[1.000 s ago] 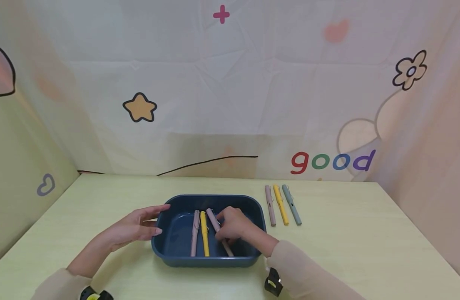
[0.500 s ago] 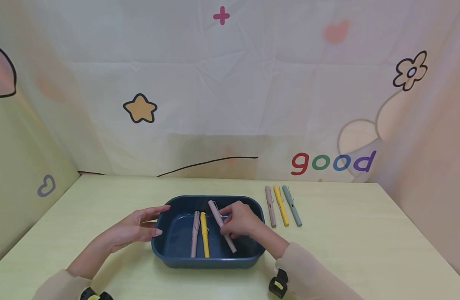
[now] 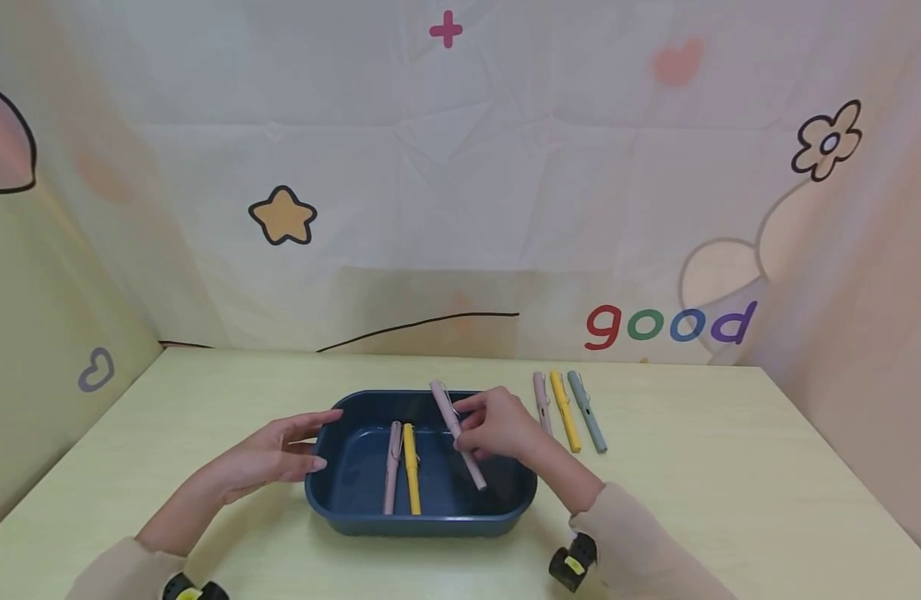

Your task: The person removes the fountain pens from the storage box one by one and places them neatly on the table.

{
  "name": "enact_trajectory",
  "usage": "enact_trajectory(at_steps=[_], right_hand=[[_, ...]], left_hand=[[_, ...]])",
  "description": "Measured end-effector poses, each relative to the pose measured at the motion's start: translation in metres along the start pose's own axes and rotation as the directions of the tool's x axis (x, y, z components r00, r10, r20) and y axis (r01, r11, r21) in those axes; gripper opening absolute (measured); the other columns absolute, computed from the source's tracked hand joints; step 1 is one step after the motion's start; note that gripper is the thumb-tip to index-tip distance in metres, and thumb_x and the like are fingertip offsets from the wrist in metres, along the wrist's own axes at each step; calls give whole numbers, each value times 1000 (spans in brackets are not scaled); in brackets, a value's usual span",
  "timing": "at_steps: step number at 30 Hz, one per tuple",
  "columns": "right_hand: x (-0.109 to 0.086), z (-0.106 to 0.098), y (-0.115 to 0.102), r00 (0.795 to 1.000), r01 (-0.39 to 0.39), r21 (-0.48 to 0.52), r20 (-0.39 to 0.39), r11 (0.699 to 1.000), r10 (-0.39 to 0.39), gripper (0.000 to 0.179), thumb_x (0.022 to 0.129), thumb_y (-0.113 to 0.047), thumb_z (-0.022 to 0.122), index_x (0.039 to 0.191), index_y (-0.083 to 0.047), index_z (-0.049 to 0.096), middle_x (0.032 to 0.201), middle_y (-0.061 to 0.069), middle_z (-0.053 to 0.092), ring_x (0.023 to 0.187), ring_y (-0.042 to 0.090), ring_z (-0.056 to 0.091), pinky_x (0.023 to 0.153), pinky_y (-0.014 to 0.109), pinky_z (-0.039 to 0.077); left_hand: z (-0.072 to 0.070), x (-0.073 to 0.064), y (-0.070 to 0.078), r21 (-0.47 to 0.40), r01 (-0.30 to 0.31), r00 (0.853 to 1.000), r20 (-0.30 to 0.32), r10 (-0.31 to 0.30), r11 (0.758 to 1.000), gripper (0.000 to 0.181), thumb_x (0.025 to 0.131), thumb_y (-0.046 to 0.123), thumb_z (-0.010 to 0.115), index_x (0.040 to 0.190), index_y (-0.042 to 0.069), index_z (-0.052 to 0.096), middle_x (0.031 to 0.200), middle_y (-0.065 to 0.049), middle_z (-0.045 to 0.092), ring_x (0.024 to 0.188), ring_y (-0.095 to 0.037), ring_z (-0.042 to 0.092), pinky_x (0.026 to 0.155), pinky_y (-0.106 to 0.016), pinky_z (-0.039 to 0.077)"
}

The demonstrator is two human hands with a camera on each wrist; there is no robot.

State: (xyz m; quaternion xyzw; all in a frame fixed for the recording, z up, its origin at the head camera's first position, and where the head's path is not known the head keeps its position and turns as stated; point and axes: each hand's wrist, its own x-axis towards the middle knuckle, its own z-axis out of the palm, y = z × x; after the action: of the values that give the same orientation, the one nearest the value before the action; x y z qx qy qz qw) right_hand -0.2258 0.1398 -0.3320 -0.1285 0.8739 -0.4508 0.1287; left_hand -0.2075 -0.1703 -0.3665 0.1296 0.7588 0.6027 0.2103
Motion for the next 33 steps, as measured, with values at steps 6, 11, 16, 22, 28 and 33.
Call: enact_trajectory(at_steps=[6, 11, 16, 22, 28, 33], right_hand=[[-4, -12, -2, 1000, -8, 6, -15, 1000, 8, 47, 78, -2, 69, 122, 7, 53, 83, 9, 65, 69, 16, 62, 59, 32, 55], [-5, -22, -2, 1000, -13, 35, -23, 999, 14, 48, 78, -3, 68, 123, 6, 53, 84, 10, 64, 69, 17, 62, 62, 36, 55], [-5, -32, 2, 998, -21, 57, -52, 998, 24, 48, 78, -4, 68, 123, 6, 53, 86, 13, 65, 71, 19, 65, 63, 37, 55], [-7, -45, 4, 996, -31, 67, -83, 997, 36, 49, 79, -5, 68, 124, 6, 51, 93, 16, 65, 73, 20, 66, 63, 35, 55], [-8, -60, 8, 993, -31, 92, -108, 995, 41, 51, 80, -7, 68, 125, 6, 50, 95, 17, 63, 75, 19, 65, 68, 39, 55], [-9, -69, 17, 991, -38, 124, -124, 992, 53, 52, 79, -5, 67, 126, 6, 49, 96, 17, 63, 77, 19, 63, 69, 39, 55]], left_hand=[[0, -1, 0, -5, -2, 1000, 4, 2, 1000, 68, 82, 5, 65, 140, 3, 31, 137, -28, 33, 118, -38, 46, 86, -42, 48], [0, 0, 0, -8, -2, 1000, 8, 2, 1000, 68, 82, 5, 65, 141, 2, 30, 137, -28, 33, 118, -37, 47, 86, -42, 48], [0, -1, 2, -7, 1, 1000, 6, -1, 1000, 69, 82, 5, 65, 141, 3, 30, 137, -28, 33, 118, -38, 47, 86, -42, 48], [1, 0, 3, 7, 4, 1000, 1, -4, 1000, 68, 82, 6, 65, 141, 3, 30, 138, -28, 32, 119, -39, 45, 86, -42, 48], [0, 1, 5, 18, 3, 1000, -7, -3, 1000, 67, 82, 5, 64, 141, 3, 31, 138, -28, 33, 117, -38, 47, 86, -42, 48], [1, -2, 4, 12, 9, 1000, -5, -9, 1000, 68, 82, 5, 65, 141, 3, 30, 138, -28, 32, 118, -38, 47, 86, -43, 48]])
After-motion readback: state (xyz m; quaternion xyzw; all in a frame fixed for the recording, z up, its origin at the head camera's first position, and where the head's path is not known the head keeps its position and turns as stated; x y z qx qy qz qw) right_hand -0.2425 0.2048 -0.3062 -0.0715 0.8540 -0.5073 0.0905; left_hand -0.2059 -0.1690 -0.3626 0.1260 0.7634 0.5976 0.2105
